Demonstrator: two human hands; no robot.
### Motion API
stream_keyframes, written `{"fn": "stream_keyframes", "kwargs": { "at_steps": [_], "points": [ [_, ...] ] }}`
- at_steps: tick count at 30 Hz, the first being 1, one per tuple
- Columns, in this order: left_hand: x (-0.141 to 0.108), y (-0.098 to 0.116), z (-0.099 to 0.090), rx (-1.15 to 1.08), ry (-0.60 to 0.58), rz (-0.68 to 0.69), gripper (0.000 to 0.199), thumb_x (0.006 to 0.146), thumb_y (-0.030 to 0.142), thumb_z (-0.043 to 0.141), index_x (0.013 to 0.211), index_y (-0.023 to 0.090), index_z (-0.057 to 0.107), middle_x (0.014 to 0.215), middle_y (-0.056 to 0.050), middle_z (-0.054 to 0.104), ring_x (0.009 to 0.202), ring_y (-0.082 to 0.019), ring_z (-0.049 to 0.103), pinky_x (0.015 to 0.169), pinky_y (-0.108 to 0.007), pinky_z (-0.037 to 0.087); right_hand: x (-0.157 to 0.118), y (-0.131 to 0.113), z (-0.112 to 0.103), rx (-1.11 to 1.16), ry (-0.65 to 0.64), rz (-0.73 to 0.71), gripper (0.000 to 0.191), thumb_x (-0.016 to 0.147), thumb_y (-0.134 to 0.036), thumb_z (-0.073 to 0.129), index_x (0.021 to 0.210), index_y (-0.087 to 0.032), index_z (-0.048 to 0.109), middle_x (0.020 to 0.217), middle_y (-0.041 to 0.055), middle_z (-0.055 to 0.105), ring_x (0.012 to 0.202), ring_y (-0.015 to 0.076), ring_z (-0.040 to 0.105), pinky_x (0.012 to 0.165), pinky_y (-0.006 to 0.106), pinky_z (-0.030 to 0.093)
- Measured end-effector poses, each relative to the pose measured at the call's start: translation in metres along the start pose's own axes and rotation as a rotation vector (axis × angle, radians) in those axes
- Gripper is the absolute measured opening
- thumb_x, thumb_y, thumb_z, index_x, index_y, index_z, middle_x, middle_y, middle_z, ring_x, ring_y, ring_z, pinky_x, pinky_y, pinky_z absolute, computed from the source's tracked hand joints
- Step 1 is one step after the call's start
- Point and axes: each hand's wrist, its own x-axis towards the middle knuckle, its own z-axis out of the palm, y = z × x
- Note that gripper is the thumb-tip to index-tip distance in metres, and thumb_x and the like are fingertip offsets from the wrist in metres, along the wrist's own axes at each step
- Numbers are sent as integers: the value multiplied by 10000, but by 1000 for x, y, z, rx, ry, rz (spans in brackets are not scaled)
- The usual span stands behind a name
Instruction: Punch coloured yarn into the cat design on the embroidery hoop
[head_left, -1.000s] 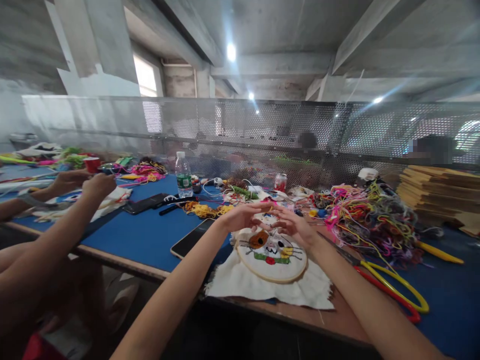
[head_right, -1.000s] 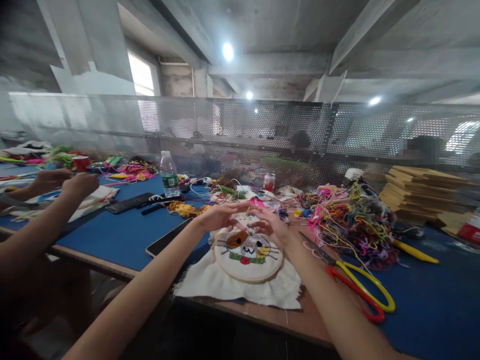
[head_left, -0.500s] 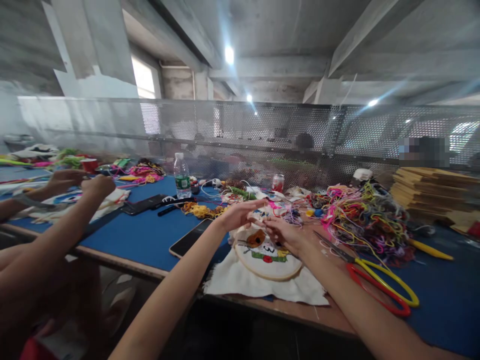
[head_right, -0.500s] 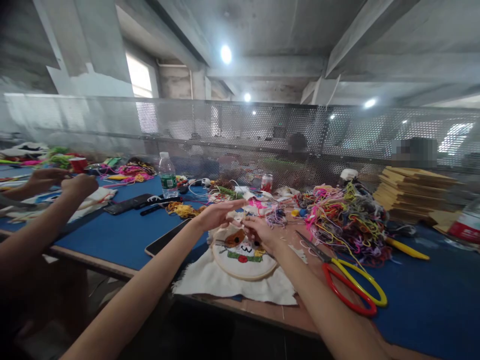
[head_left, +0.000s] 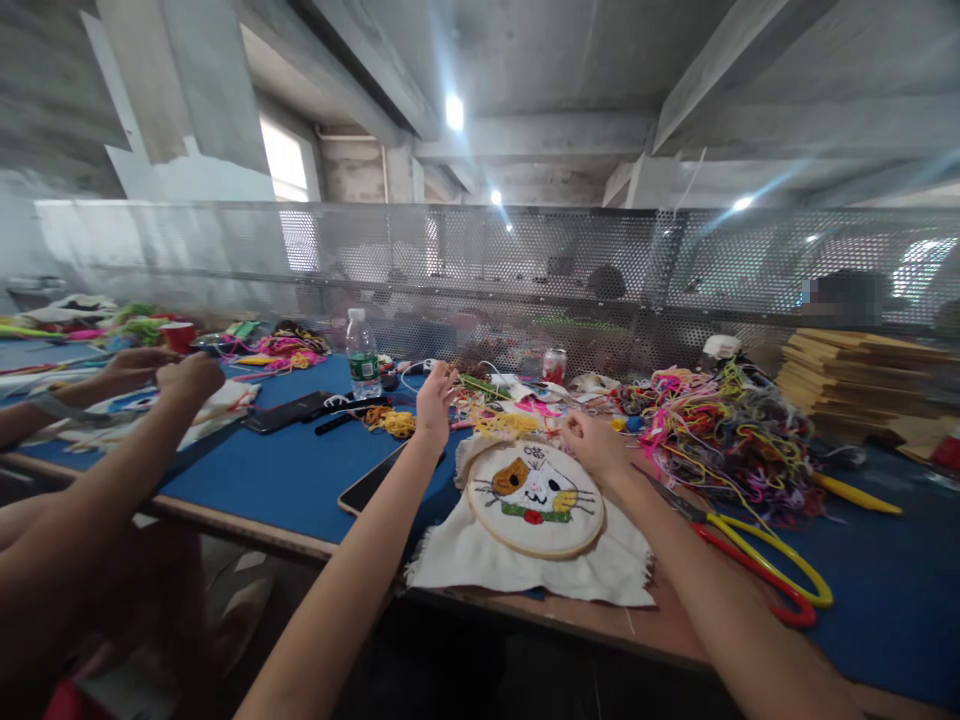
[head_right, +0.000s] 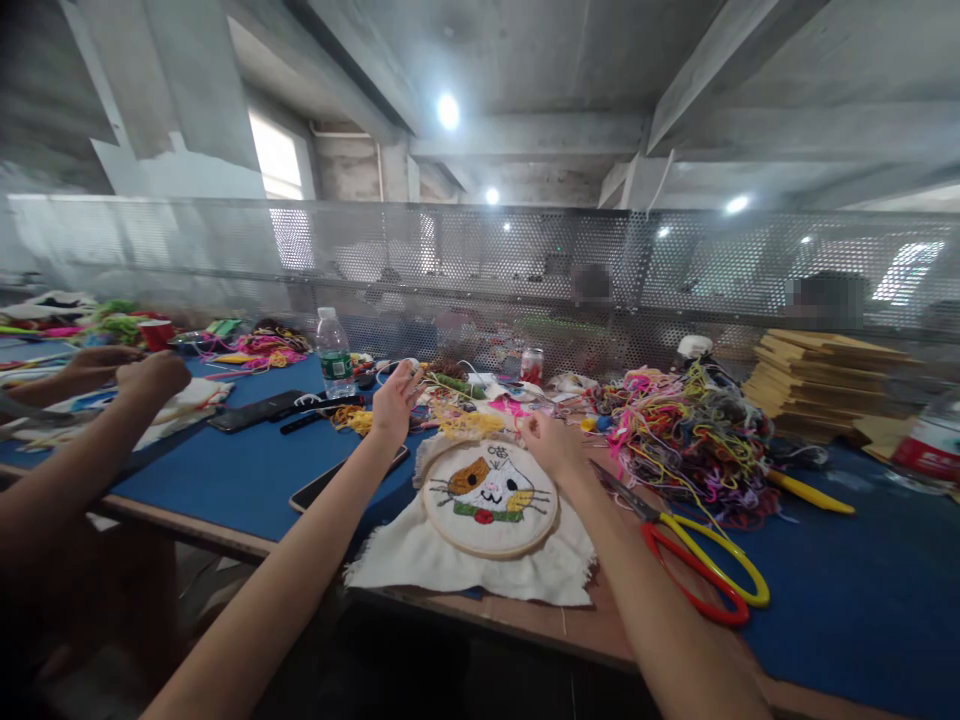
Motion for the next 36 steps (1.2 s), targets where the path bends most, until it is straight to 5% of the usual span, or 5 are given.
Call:
{"fn": "stream_keyframes", "kwargs": {
  "at_steps": [10, 18, 26, 32, 36],
  "points": [
    [8, -7, -12, 394, 240, 400, 695, 723, 162, 437, 1389, 160, 238, 1449, -10, 210, 1329, -172, 183, 1080, -261, 185, 12, 61, -25, -133, 106, 315, 285, 817, -330, 390, 905, -166, 606, 811, 87, 653, 702, 181, 568, 561, 246, 317],
    [14, -14, -17, 618, 327, 405, 732, 706, 149, 446, 1394, 123, 196, 1465, -37, 156, 1343, -166, 116, 1100, -255, 90, 12, 74, -32, -183, 279, 402, 254, 780, -348, 436, 847, -174, 609, 798, 93, 650, 730, 210, 581, 555, 265, 337],
    [24, -3, -39, 629, 526, 300, 802, 718, 159, 464, 1393, 9, 58, 1474, -121, 23, 1349, -217, -1, 1101, -278, 15, 7, 77, -41, -329, 234, 485, 252, 804, -314, 408, 895, -168, 593, 794, 133, 640, 729, 241, 607, 607, 311, 392],
    [24, -20, -33, 780, 255, 120, 732, 680, 143, 507, 1351, 28, 240, 1448, -177, 151, 1340, -273, 91, 1097, -358, 96, 14, 83, -32, 36, 331, 373, 211, 759, -306, 443, 821, -163, 585, 771, 102, 651, 714, 211, 586, 620, 285, 401],
    [16, -32, -26, 1097, 98, 193, 667, 630, 163, 565, 1266, 41, 403, 1392, -208, 287, 1314, -318, 185, 1070, -394, 178, 22, 91, -33, 450, 451, 490, 299, 761, -259, 367, 973, -122, 527, 817, 114, 645, 567, 167, 558, 537, 267, 419]
  ]
}}
